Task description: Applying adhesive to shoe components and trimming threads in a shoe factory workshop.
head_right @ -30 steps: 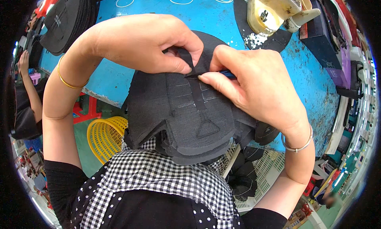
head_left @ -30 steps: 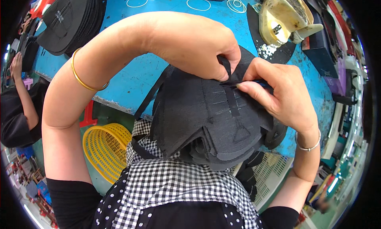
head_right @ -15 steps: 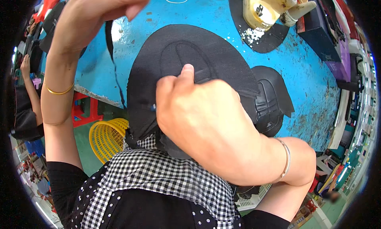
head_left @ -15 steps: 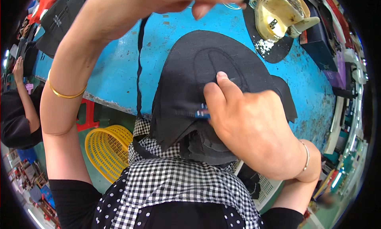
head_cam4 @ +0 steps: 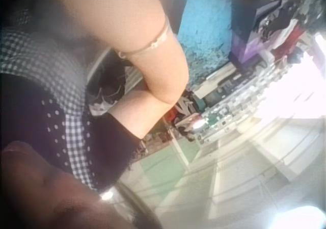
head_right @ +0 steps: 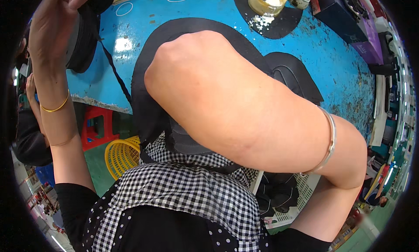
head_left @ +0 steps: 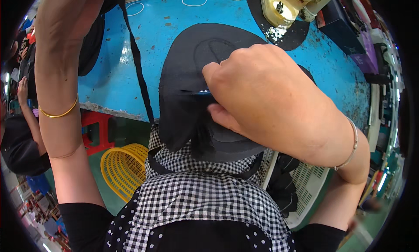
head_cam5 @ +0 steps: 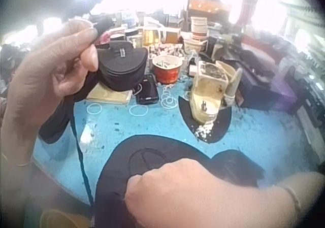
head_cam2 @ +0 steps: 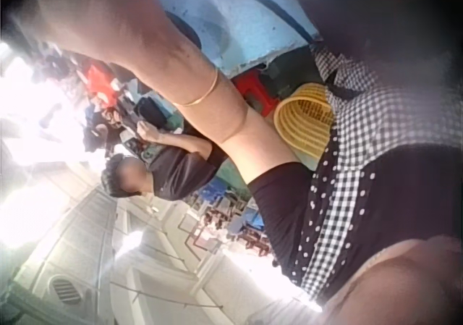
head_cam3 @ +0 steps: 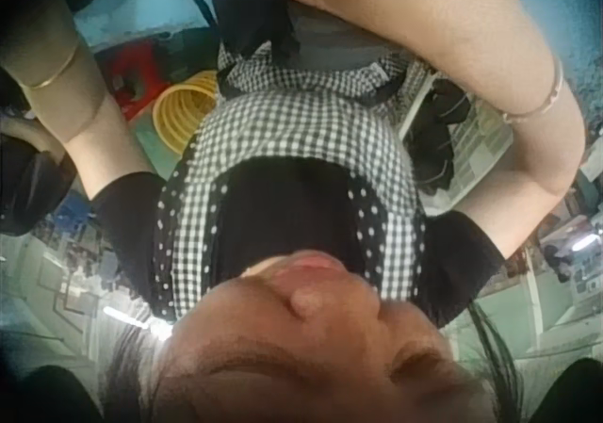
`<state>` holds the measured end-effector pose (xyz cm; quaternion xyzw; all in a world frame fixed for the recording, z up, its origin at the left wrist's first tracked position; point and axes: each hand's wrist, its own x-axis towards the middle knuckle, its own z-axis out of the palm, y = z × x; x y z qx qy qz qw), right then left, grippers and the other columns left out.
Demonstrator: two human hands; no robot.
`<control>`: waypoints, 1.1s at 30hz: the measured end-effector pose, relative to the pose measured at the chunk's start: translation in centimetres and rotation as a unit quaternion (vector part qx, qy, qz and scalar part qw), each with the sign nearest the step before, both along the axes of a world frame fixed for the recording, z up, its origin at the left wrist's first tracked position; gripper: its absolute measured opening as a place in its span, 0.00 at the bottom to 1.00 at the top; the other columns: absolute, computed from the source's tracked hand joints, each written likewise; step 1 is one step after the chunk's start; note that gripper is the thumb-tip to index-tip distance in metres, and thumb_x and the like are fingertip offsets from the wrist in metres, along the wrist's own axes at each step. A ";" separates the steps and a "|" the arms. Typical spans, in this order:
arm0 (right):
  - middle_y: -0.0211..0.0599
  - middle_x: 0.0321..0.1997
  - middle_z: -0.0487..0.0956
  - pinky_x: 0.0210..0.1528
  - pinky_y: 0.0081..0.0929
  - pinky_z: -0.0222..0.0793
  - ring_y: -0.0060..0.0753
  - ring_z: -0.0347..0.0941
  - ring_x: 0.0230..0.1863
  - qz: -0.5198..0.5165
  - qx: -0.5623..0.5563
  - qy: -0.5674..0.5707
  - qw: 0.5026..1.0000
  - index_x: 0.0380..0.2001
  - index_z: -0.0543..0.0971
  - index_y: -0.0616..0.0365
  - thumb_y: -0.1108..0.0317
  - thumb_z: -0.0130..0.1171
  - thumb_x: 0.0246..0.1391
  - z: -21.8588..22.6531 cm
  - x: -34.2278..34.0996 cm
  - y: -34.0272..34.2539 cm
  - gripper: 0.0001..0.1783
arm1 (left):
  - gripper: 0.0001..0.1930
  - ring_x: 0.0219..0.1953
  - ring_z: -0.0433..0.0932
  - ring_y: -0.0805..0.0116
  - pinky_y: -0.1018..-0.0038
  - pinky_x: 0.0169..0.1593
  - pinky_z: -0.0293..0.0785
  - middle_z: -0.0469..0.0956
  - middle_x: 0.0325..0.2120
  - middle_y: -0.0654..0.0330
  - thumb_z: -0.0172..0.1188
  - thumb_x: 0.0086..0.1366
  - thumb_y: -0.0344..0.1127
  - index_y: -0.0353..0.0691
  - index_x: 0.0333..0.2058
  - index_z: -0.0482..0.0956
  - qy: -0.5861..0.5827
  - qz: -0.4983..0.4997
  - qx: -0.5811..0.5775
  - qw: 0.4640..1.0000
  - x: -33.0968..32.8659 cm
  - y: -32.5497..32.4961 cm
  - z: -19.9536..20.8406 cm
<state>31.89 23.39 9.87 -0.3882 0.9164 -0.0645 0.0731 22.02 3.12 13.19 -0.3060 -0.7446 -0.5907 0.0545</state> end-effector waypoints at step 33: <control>0.31 0.21 0.75 0.24 0.29 0.65 0.34 0.74 0.24 -0.084 -0.285 -0.064 0.953 0.31 0.78 0.56 0.75 0.67 0.40 -4.1 2.4 8.0 0.11 | 0.13 0.33 0.82 0.56 0.67 0.38 0.78 0.82 0.27 0.53 0.72 0.54 0.39 0.36 0.31 0.83 0.059 -0.272 -0.373 0.885 0.4 2.9 -6.8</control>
